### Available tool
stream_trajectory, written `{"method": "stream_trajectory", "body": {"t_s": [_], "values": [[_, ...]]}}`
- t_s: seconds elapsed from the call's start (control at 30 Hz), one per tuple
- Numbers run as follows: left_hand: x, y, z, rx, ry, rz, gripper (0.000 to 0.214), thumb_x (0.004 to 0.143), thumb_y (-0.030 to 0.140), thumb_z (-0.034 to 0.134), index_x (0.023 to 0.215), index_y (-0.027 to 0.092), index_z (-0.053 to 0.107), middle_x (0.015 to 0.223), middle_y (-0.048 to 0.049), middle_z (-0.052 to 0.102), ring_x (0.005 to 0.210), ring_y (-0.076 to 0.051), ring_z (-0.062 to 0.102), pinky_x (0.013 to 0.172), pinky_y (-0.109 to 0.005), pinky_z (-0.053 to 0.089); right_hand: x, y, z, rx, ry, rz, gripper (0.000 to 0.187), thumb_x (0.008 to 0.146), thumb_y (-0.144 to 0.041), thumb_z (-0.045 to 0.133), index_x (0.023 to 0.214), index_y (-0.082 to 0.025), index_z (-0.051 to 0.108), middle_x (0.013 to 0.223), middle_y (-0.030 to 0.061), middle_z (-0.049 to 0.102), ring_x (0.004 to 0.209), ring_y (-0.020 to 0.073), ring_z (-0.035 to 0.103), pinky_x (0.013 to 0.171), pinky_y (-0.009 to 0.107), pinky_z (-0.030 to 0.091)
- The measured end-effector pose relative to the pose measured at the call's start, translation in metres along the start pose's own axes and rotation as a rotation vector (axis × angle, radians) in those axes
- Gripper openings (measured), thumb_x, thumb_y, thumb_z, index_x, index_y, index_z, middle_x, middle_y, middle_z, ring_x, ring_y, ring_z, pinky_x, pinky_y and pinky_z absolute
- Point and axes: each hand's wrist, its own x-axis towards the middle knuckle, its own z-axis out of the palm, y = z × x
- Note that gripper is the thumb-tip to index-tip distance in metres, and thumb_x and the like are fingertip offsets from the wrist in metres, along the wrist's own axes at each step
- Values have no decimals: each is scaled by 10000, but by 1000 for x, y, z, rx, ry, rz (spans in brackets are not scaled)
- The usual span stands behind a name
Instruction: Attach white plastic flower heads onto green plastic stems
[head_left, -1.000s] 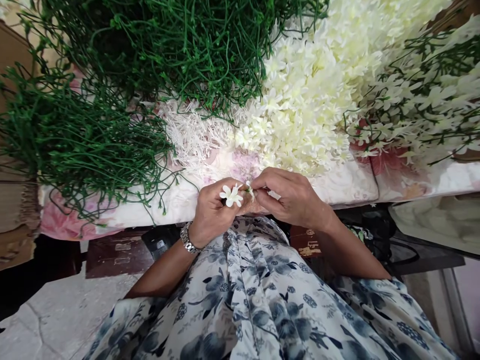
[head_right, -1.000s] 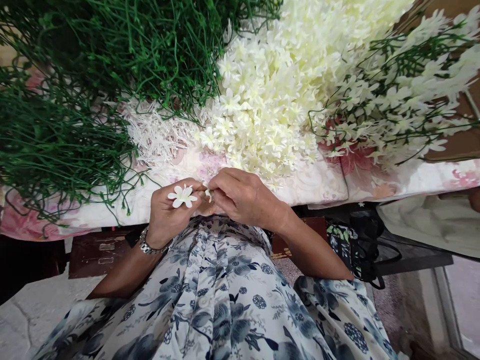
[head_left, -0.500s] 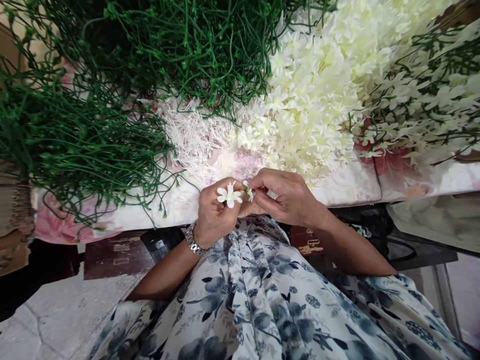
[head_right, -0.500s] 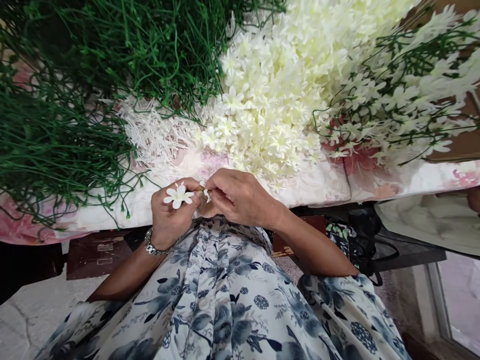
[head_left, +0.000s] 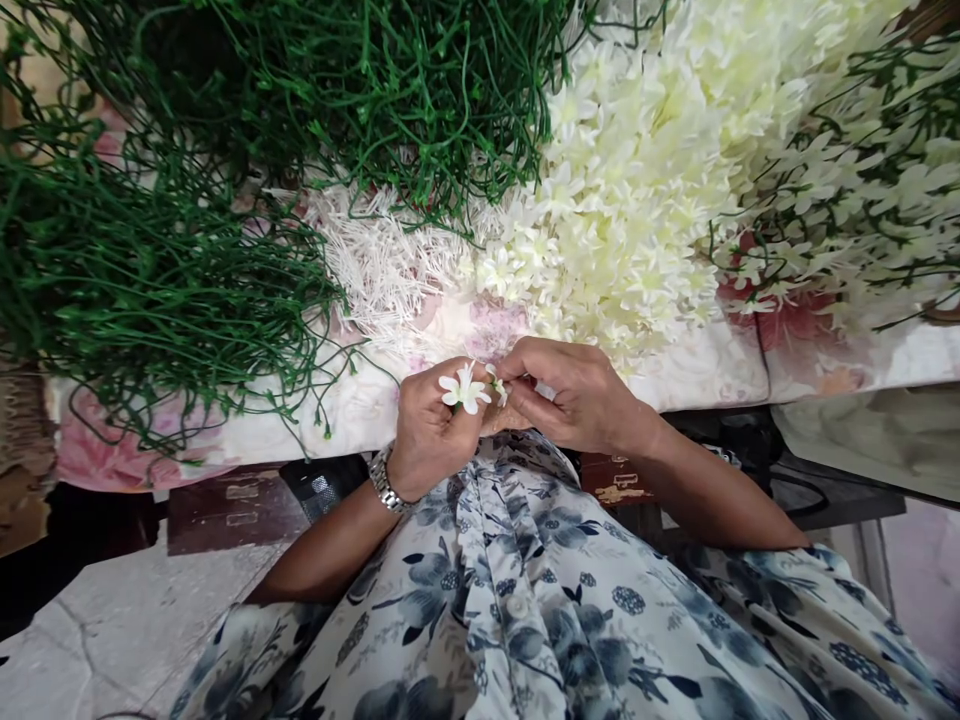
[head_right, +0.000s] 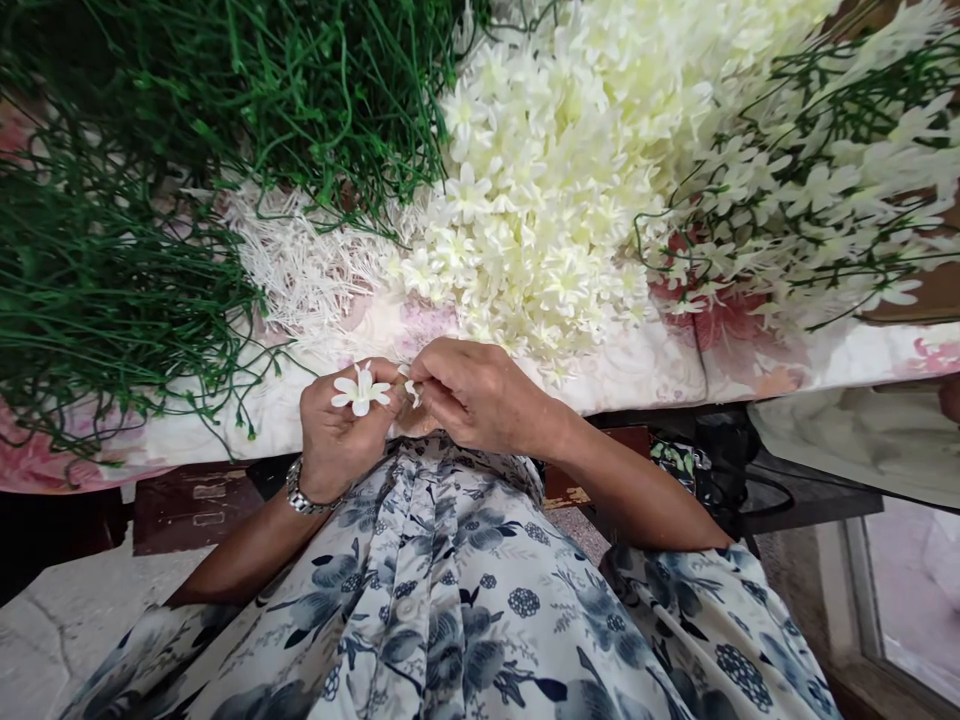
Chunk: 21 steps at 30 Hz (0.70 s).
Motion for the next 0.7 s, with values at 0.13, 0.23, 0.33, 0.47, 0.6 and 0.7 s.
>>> {"method": "stream_trajectory", "body": {"t_s": [0.13,0.23,0.33,0.47,0.6,0.7], "values": [[1,0,1,10,12,15,137,710,49,506,642,155,560,538,61,536,442,-44,442,443,-160,362,-1,1,1,8,-8,-4,89,813,-106,445,823,-153,519,717,13,585,643,88,525,581,194,405],[2,-1,1,28,12,20,137,715,57,505,629,153,550,524,63,510,441,-43,433,449,-159,363,-1,1,2,-2,-11,-9,86,814,-106,442,826,-146,518,730,25,583,664,97,528,600,204,415],[2,-2,2,58,8,23,140,712,56,508,613,149,540,518,64,489,457,-40,442,470,-153,369,0,3,3,-7,-18,-19,94,824,-108,431,819,-137,520,727,32,573,659,100,520,598,212,415],[2,-3,2,63,-4,-24,130,727,79,510,620,142,548,550,47,530,499,-50,479,494,-154,381,1,5,2,9,-13,-18,108,829,-112,431,810,-135,535,726,28,580,656,90,522,595,200,410],[3,1,-1,17,-95,-116,91,726,106,516,717,134,602,599,29,586,543,-68,518,523,-162,412,-1,7,-1,140,29,97,89,790,-103,488,776,-141,567,668,-19,585,584,47,503,546,154,380],[6,3,-4,17,-150,-165,104,700,102,515,721,133,612,615,23,605,557,-80,525,525,-172,412,-3,8,-1,272,22,196,76,763,-101,515,746,-130,582,616,-44,565,527,22,459,494,128,342]]}}
